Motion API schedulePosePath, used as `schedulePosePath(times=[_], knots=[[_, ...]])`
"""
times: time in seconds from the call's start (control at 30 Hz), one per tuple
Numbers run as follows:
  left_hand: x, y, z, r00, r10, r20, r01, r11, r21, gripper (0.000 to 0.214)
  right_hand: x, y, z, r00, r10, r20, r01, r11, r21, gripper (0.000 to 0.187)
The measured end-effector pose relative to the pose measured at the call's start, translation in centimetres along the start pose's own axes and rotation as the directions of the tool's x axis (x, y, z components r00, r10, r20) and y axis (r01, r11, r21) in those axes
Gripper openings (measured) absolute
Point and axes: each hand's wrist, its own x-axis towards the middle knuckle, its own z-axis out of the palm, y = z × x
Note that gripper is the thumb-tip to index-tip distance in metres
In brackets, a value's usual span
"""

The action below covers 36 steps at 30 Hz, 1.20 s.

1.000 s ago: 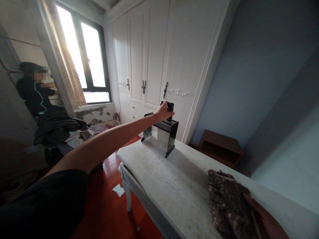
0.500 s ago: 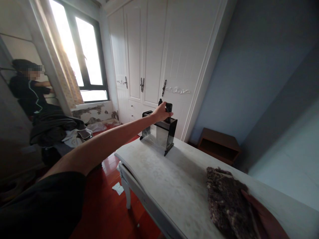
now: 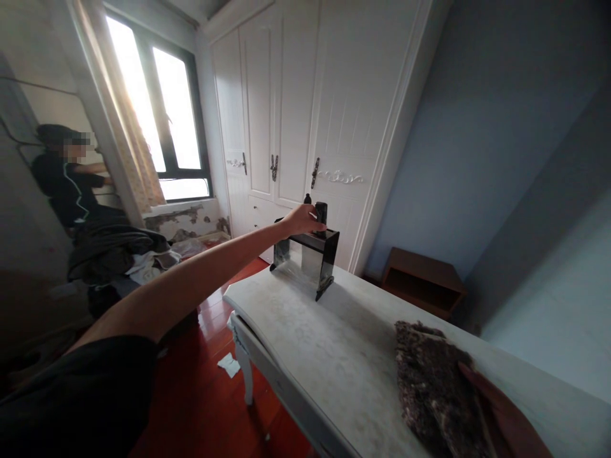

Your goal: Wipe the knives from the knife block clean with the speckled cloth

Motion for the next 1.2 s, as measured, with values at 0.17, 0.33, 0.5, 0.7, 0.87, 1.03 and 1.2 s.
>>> schedulePosePath(times=[0.17,0.33,0.5,0.7,0.87,1.03,1.2], knots=[[-0.4,0.1,-1.9,0.996,-0.004,-0.089,0.003,1.000,-0.014,0.021,-0.1,0.1,-0.1,0.997,-0.035,-0.071,0.028,0.995,-0.095,0.071],[0.5,-1.2,-4.0,0.951,0.057,-0.304,-0.010,0.988,0.154,0.012,0.8,0.5,-0.6,0.996,-0.037,0.086,0.038,0.999,-0.005,0.070],[1.8,-2.4,-4.5,0.904,0.061,-0.424,0.064,0.959,0.276,0.025,0.3,0.3,-0.5,0.996,-0.087,0.029,0.087,0.996,-0.028,0.057],[2.1,-2.6,-3.1,0.911,0.051,-0.408,0.120,0.915,0.384,0.041,0.7,0.5,-0.8,0.986,-0.150,0.067,0.151,0.989,0.001,0.058],[3.0,-3.2,-2.5,0.920,0.060,-0.388,0.136,0.878,0.458,0.033,0.8,0.7,-0.7,0.997,-0.022,0.076,0.020,0.999,0.031,0.070],[3.2,-3.6,-2.2,0.917,0.069,-0.392,0.155,0.846,0.511,0.028,0.9,0.6,-0.9,0.997,-0.025,0.067,0.024,1.000,0.014,0.076],[3.1,-3.6,-1.8,0.911,0.090,-0.403,0.160,0.822,0.546,0.020,1.4,0.7,-1.1,0.996,0.011,0.091,-0.015,0.999,0.039,0.078]])
